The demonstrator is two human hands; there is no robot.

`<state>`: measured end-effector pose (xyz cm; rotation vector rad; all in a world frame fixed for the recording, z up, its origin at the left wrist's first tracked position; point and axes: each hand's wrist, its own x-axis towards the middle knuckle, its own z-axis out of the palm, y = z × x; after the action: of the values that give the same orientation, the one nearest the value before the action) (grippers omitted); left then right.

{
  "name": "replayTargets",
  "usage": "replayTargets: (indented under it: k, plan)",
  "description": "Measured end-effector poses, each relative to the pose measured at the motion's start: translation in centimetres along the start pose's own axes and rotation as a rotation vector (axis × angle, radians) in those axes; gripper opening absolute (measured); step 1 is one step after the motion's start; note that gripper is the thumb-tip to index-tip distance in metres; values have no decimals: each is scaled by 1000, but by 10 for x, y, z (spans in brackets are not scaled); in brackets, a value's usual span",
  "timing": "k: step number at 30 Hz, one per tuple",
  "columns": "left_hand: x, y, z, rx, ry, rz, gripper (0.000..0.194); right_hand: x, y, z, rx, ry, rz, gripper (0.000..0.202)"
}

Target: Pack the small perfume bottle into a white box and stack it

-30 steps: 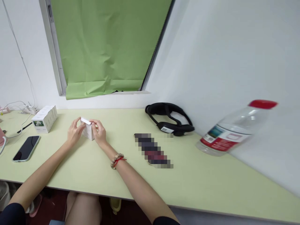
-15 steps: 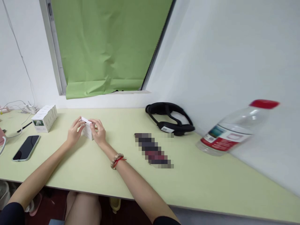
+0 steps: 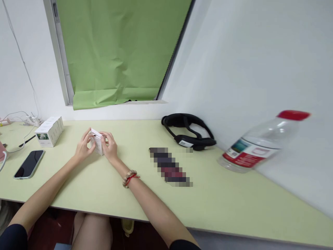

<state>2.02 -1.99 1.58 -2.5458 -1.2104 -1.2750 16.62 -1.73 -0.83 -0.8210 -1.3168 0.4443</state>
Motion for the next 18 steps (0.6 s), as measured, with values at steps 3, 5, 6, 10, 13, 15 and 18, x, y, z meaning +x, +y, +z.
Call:
replayTargets:
  k: [3,5,6,10,13,15,18]
  plan:
    - [0,5,-1,36,-1,-1,27,0,-1,1,-7,-6,4,36]
    - [1,8,-3,85,-17,-36,28,0,-2,1,-4,-15,-2,35]
    - [1,9,-4,110,-25,-56,28,0,-2,1,-1,-18,-6,35]
    - [2,9,-6,187,-40,-52,33,0,1,0,18,-9,-9,32]
    - [2,4,-6,236,-56,5,39,0,5,-1,37,2,8,33]
    - [1,0,-4,266,-57,44,40,0,6,-2,42,6,22,34]
    - [1,-4,-2,289,-48,81,38,1,6,-2,38,13,52,35]
